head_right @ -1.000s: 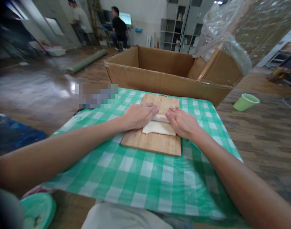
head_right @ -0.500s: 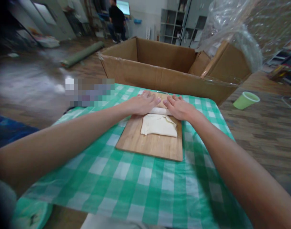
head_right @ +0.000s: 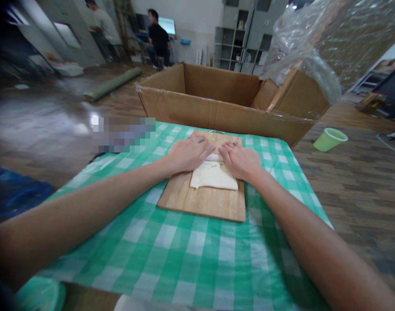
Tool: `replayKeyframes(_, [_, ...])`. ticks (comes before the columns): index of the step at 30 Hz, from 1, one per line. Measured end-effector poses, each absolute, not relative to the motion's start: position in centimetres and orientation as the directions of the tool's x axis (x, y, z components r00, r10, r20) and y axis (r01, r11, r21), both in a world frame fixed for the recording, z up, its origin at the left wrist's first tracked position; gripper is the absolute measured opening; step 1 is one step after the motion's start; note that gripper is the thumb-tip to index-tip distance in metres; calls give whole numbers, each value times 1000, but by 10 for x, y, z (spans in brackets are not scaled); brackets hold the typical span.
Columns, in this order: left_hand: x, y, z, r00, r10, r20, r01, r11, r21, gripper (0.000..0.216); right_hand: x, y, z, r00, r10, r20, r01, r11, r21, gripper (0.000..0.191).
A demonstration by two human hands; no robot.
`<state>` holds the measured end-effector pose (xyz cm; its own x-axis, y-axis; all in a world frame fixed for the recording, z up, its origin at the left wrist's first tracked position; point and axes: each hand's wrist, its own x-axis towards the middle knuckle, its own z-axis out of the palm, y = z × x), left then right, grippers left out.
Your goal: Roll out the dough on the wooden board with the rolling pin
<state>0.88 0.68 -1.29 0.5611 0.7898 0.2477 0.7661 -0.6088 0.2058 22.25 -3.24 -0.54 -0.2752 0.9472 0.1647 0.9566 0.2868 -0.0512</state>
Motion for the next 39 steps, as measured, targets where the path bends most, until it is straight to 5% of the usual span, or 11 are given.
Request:
replayKeyframes(14, [0, -10, -13, 624, 728, 283, 748, -662, 55, 57, 215, -48, -5, -332, 922, 199, 943, 325, 70, 58])
replayKeyframes(20, [3, -33, 20, 664, 583, 467, 627, -775, 76, 45, 211, -53, 0, -258, 927, 271, 964, 230, 132, 56])
replayKeyframes(26, [16, -70, 24, 884, 347, 313, 353, -935, 39, 28, 221, -43, -2, -105, 977, 187, 994, 96, 54, 72])
replayKeyframes(33, [19, -55, 14, 926, 223, 305, 268, -957, -115, 17, 250, -29, -17, 22, 927, 374, 990, 33, -140, 88])
replayKeyframes(36, [9, -37, 18, 937, 212, 277, 222, -975, -6, 21, 253, -28, -16, 75, 906, 416, 964, 41, -264, 83])
replayKeyframes(39, [-6, -18, 18, 928, 251, 274, 191, -955, 226, 24, 250, -31, -11, 100, 893, 439, 937, 64, -344, 78])
